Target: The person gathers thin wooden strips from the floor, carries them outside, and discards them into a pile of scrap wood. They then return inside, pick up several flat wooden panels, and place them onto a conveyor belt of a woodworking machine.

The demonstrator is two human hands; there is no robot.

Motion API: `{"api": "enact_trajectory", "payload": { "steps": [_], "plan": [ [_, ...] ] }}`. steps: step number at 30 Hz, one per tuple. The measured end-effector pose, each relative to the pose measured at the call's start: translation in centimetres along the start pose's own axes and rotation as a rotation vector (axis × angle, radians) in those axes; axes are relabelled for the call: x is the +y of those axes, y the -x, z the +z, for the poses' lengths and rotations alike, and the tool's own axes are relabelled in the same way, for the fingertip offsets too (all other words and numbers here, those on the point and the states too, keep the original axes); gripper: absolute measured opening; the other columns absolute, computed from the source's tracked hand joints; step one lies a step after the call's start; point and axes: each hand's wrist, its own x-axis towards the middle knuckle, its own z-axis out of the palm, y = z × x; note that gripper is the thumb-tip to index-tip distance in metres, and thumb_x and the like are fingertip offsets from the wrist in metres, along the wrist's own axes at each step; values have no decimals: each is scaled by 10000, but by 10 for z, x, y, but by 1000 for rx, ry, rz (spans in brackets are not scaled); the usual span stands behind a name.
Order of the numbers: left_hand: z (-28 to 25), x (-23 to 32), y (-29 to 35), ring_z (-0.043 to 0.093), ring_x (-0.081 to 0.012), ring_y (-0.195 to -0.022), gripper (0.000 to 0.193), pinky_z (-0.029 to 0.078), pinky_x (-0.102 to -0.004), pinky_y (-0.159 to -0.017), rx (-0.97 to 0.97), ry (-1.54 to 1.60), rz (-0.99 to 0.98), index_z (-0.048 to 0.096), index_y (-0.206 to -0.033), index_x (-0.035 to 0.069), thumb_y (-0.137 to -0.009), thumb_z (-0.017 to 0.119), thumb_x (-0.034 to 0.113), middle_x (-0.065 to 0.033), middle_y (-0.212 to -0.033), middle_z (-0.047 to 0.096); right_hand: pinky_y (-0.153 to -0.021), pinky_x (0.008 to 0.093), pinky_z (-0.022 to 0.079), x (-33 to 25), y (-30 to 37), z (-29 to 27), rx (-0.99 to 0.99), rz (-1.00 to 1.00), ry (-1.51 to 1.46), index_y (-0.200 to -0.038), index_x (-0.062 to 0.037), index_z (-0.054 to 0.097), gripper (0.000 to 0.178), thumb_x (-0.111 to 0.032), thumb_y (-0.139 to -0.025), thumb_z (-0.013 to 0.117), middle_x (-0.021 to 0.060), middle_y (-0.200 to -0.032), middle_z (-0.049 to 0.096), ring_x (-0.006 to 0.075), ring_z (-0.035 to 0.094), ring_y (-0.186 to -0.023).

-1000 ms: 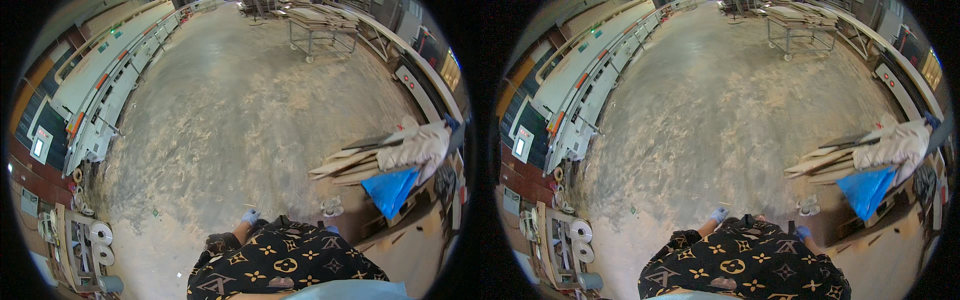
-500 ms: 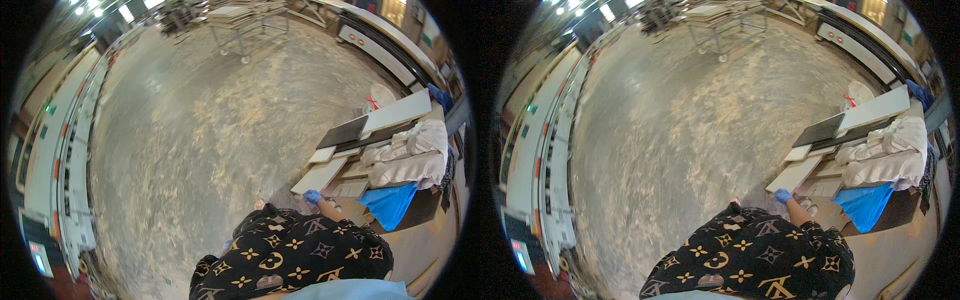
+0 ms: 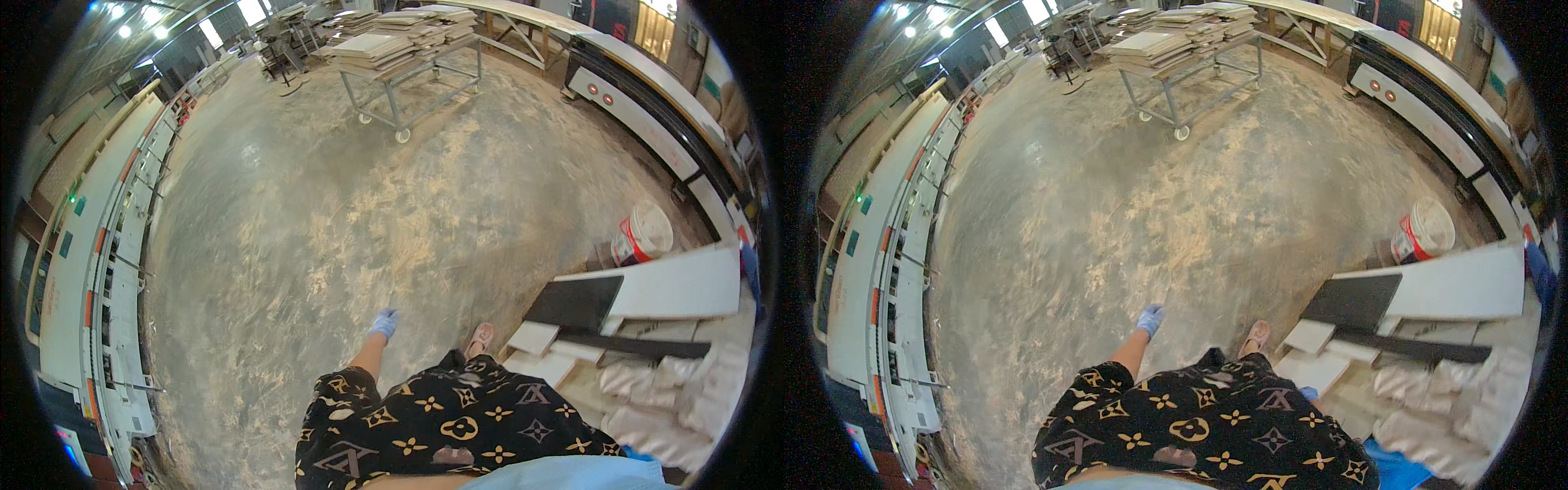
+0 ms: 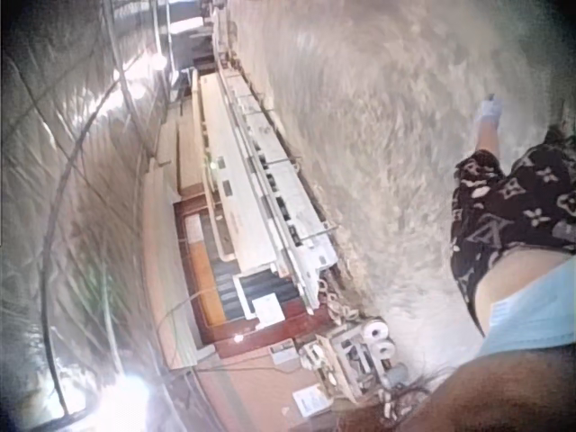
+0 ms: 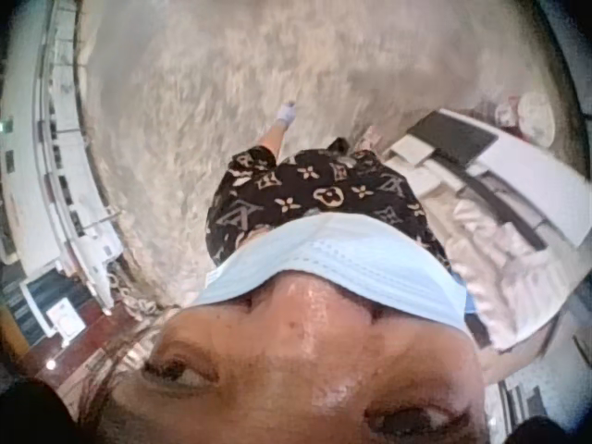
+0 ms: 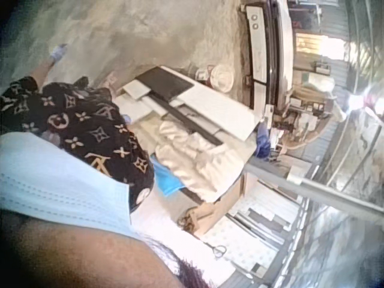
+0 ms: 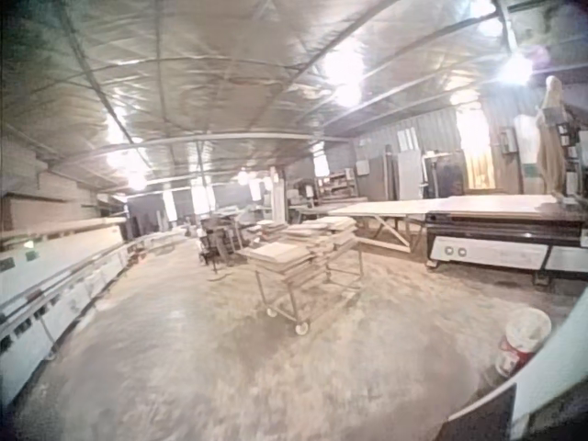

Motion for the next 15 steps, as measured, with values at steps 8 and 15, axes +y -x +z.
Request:
{"api": "enact_trajectory", "payload": {
  "steps": [8,15],
  "plan": [
    [107,65,-127,499,-373,-1121,398,410,-395,-907,-459,-237,-97,558,-1160,54,-872,493,322,-198,-1191,542,-734,366,510,-287,-143,-125,23,-408,111,-990,15,617,228,-116,-846,499,150,-1000,649,271,626,-869],
    [118,84,-266,562,-317,-1050,302,458,-355,-812,-669,-723,302,623,-1055,48,-910,407,200,-153,-1040,633,-632,340,535,-475,-275,-179,82,-185,-409,-974,17,583,182,-30,-810,521,127,-926,633,245,638,-795]
  ]
}}
